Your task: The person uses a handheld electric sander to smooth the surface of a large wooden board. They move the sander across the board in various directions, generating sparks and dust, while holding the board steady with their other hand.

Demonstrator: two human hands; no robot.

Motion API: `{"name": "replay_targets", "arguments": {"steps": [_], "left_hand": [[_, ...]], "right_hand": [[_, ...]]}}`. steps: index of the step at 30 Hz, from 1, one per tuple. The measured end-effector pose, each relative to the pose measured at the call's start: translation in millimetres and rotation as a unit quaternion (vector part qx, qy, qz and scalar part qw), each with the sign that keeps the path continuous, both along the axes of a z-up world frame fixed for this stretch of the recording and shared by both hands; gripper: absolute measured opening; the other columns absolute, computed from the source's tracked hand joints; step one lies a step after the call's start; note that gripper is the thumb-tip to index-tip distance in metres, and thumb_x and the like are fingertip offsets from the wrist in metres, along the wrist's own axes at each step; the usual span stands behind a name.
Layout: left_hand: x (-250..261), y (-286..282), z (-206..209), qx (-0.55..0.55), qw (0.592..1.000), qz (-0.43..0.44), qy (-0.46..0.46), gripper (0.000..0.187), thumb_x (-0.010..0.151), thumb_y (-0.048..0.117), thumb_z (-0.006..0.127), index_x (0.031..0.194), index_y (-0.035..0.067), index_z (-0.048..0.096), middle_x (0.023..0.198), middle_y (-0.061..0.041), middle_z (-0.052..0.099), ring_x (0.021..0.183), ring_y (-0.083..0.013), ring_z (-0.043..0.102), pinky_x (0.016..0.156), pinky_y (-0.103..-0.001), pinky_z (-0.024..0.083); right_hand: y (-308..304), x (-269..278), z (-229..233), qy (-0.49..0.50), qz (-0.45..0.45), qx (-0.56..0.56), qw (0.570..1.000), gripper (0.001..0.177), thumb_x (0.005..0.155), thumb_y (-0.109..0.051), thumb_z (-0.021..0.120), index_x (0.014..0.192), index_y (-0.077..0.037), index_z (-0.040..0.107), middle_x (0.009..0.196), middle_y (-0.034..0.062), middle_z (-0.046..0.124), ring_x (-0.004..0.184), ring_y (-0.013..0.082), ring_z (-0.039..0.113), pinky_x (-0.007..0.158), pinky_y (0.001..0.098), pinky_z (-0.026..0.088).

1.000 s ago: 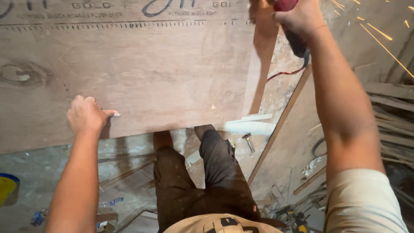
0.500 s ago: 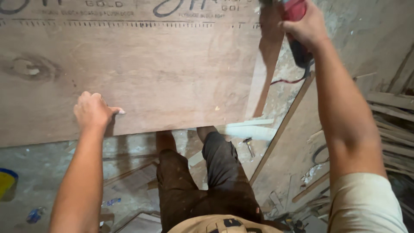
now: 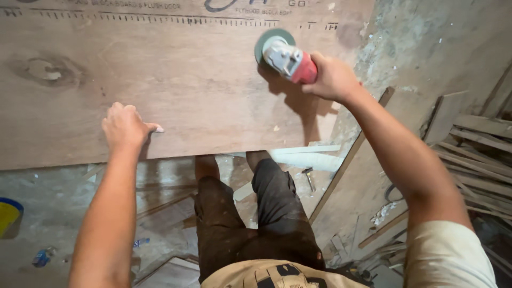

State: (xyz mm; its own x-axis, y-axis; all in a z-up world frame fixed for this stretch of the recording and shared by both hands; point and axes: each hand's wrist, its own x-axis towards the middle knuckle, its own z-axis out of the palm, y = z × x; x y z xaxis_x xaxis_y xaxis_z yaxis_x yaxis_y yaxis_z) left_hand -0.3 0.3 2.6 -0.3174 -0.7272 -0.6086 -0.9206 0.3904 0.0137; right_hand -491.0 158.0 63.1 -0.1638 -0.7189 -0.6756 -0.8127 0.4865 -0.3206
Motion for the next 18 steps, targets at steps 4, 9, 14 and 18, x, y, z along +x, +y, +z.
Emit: {"name": "replay_targets", "arguments": {"steps": [4,9,14,18], "left_hand": [[-2,-1,4,0.019,1.000,0.018,-0.003,0.059,0.057,0.054,0.095,0.081,0.003,0.076,0.107,-0.017,0.067,0.105,-0.0352,0.061,0.086,-0.047,0.050],[-4,-4,4,0.043,0.998,0.036,-0.016,0.059,0.059,0.051,0.096,0.086,0.003,0.076,0.110,-0.017,0.065,0.109,-0.0353,0.059,0.086,-0.049,0.048],[4,0,2,0.022,0.999,0.039,0.015,0.062,0.059,0.050,0.096,0.093,0.003,0.076,0.111,-0.017,0.065,0.112,-0.0358,0.059,0.090,-0.050,0.047],[4,0,6,0.024,0.999,0.040,0.022,0.062,0.057,0.049,0.096,0.094,0.004,0.076,0.110,-0.016,0.065,0.111,-0.0353,0.059,0.090,-0.051,0.046]], "right_hand": [[-31,-17,-7,0.007,-0.087,-0.031,0.996,0.051,0.076,-0.028,0.082,0.118,-0.006,0.064,0.107,0.0215,0.072,0.100,0.0371,0.071,0.090,0.0446,0.056],[-54,-42,-3,-0.033,-0.127,-0.148,0.980,0.058,0.077,-0.023,0.081,0.128,-0.003,0.061,0.112,0.0199,0.073,0.103,0.0343,0.070,0.090,0.0422,0.055],[-51,-47,-1,-0.013,-0.279,-0.051,0.959,0.059,0.074,-0.030,0.080,0.123,-0.005,0.059,0.111,0.0158,0.072,0.098,0.0301,0.074,0.086,0.0396,0.059],[-43,-48,-14,-0.020,-0.085,-0.209,0.974,0.062,0.079,-0.021,0.084,0.134,-0.002,0.063,0.115,0.0218,0.073,0.106,0.0349,0.071,0.093,0.0421,0.056]]}}
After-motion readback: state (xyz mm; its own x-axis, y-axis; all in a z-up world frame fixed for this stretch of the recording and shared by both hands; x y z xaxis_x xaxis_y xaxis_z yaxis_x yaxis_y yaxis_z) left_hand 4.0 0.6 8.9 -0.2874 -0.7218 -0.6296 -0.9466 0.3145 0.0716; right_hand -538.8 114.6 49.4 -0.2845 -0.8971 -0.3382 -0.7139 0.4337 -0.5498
